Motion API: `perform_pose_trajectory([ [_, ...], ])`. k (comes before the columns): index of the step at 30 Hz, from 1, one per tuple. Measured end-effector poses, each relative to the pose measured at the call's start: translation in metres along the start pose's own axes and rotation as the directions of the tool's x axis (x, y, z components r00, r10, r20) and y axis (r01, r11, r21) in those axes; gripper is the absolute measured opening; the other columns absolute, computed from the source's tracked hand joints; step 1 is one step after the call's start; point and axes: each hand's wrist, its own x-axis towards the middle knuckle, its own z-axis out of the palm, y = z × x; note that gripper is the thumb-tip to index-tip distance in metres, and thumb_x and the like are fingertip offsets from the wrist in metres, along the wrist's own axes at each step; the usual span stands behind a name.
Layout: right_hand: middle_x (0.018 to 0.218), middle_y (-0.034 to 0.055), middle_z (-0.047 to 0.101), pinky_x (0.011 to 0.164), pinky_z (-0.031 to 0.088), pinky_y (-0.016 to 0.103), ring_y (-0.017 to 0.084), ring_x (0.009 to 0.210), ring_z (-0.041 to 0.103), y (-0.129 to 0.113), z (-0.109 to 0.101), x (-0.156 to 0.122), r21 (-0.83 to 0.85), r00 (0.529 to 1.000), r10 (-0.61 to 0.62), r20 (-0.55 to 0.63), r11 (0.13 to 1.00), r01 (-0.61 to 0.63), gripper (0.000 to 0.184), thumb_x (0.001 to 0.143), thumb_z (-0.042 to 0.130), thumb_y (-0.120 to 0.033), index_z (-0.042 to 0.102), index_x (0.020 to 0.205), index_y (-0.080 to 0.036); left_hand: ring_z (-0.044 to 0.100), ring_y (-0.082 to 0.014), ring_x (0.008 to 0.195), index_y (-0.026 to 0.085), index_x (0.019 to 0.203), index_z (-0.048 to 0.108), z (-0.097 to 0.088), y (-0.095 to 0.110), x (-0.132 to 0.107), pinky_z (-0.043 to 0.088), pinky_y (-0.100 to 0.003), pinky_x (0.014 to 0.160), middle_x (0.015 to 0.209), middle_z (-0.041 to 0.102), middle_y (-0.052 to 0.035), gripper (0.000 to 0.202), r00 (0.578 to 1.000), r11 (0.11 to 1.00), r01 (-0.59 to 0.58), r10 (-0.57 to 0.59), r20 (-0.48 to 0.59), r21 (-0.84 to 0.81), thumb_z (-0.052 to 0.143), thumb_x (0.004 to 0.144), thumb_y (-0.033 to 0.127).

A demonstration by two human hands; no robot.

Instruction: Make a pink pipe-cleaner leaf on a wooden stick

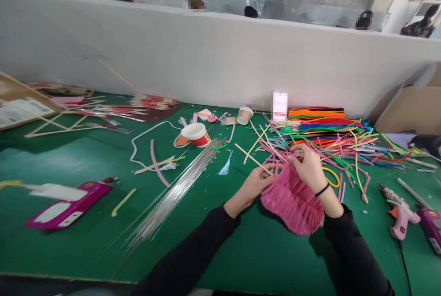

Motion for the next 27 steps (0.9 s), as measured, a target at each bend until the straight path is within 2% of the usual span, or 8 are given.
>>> perform_pose_trajectory([
  [3, 0.066, -0.0009, 0.069, 0.060, 0.048, 0.030, 0.020, 0.062, 0.068, -0.001, 0.001, -0.001, -0.015, 0.999, -0.026, -0.048, 1.000, 0.025, 0.019, 0.079, 0.061, -0.032, 0.055, 0.094, -0.023, 0.044, -0.0069, 0.045, 0.012, 0.110, 0.066, 0.000, -0.001, 0.000, 0.028, -0.019, 0.046, 0.057, 0.058, 0.0033, 0.046, 1.000, 1.000, -0.014, 0.015, -0.021, 0.019, 0.075, 0.069, 0.029],
  [7, 0.070, 0.0002, 0.071, 0.062, 0.049, 0.030, 0.020, 0.066, 0.070, -0.001, 0.002, -0.002, -0.033, 0.995, -0.067, -0.078, 0.997, 0.065, 0.017, 0.081, 0.061, -0.033, 0.054, 0.093, -0.023, 0.056, -0.0109, 0.056, 0.013, 0.111, 0.067, 0.002, 0.000, 0.000, 0.039, -0.021, 0.056, 0.067, 0.066, -0.0011, 0.051, 1.000, 0.997, -0.009, 0.011, 0.018, -0.078, 0.079, 0.066, 0.033],
  [10, 0.069, 0.0000, 0.070, 0.060, 0.049, 0.029, 0.020, 0.065, 0.069, -0.002, 0.004, -0.003, -0.019, 0.995, -0.091, -0.036, 0.996, 0.090, 0.017, 0.082, 0.061, -0.033, 0.053, 0.094, -0.024, 0.059, -0.0118, 0.063, 0.014, 0.109, 0.067, 0.002, 0.002, 0.000, 0.044, -0.022, 0.063, 0.071, 0.067, -0.0010, 0.055, 0.999, 0.989, -0.028, 0.026, -0.019, -0.147, 0.084, 0.060, 0.031],
  [13, 0.069, -0.0003, 0.070, 0.060, 0.048, 0.028, 0.020, 0.066, 0.070, -0.003, 0.007, -0.004, -0.051, 0.985, -0.168, 0.029, 0.984, 0.169, 0.014, 0.087, 0.056, -0.031, 0.053, 0.099, -0.024, 0.057, -0.0107, 0.059, 0.015, 0.106, 0.068, 0.001, 0.004, 0.002, 0.043, -0.022, 0.060, 0.065, 0.065, 0.0013, 0.055, 0.998, 0.985, -0.038, 0.030, -0.046, -0.169, 0.086, 0.057, 0.031],
  [17, 0.077, 0.0031, 0.072, 0.059, 0.046, 0.027, 0.022, 0.069, 0.070, -0.005, 0.011, -0.007, -0.265, 0.959, -0.271, 0.078, 0.922, 0.282, 0.016, 0.091, 0.049, -0.025, 0.054, 0.106, -0.023, 0.056, -0.0103, 0.056, 0.015, 0.102, 0.068, 0.000, 0.003, 0.004, 0.042, -0.023, 0.059, 0.061, 0.064, 0.0028, 0.056, 0.996, 0.978, -0.031, 0.013, -0.087, -0.208, 0.089, 0.052, 0.028],
  [21, 0.081, 0.0068, 0.072, 0.055, 0.042, 0.029, 0.022, 0.064, 0.068, -0.010, 0.010, -0.011, -0.418, 0.954, -0.261, 0.145, 0.858, 0.298, 0.027, 0.093, 0.041, -0.022, 0.053, 0.117, -0.020, 0.055, -0.0102, 0.053, 0.015, 0.103, 0.066, 0.001, 0.002, 0.005, 0.041, -0.023, 0.056, 0.059, 0.063, 0.0041, 0.060, 0.995, 0.965, -0.012, -0.014, -0.095, -0.263, 0.090, 0.049, 0.026],
  [24, 0.074, 0.0043, 0.070, 0.057, 0.045, 0.030, 0.021, 0.062, 0.066, -0.012, 0.003, -0.010, -0.235, 0.963, -0.231, 0.141, 0.937, 0.260, 0.035, 0.092, 0.043, -0.025, 0.047, 0.125, -0.018, 0.055, -0.0097, 0.050, 0.015, 0.102, 0.065, 0.001, 0.003, 0.005, 0.041, -0.022, 0.054, 0.055, 0.060, 0.0060, 0.059, 0.995, 0.967, -0.020, -0.007, -0.101, -0.256, 0.089, 0.051, 0.028],
  [27, 0.075, 0.0022, 0.070, 0.056, 0.047, 0.028, 0.017, 0.064, 0.066, -0.006, -0.004, -0.004, 0.145, 0.987, -0.026, 0.159, 0.989, 0.002, 0.040, 0.091, 0.045, -0.033, 0.047, 0.129, -0.020, 0.055, -0.0101, 0.050, 0.016, 0.108, 0.062, 0.000, 0.005, 0.004, 0.041, -0.022, 0.053, 0.055, 0.059, 0.0072, 0.063, 0.993, 0.974, -0.031, 0.004, -0.117, -0.226, 0.089, 0.053, 0.029],
])
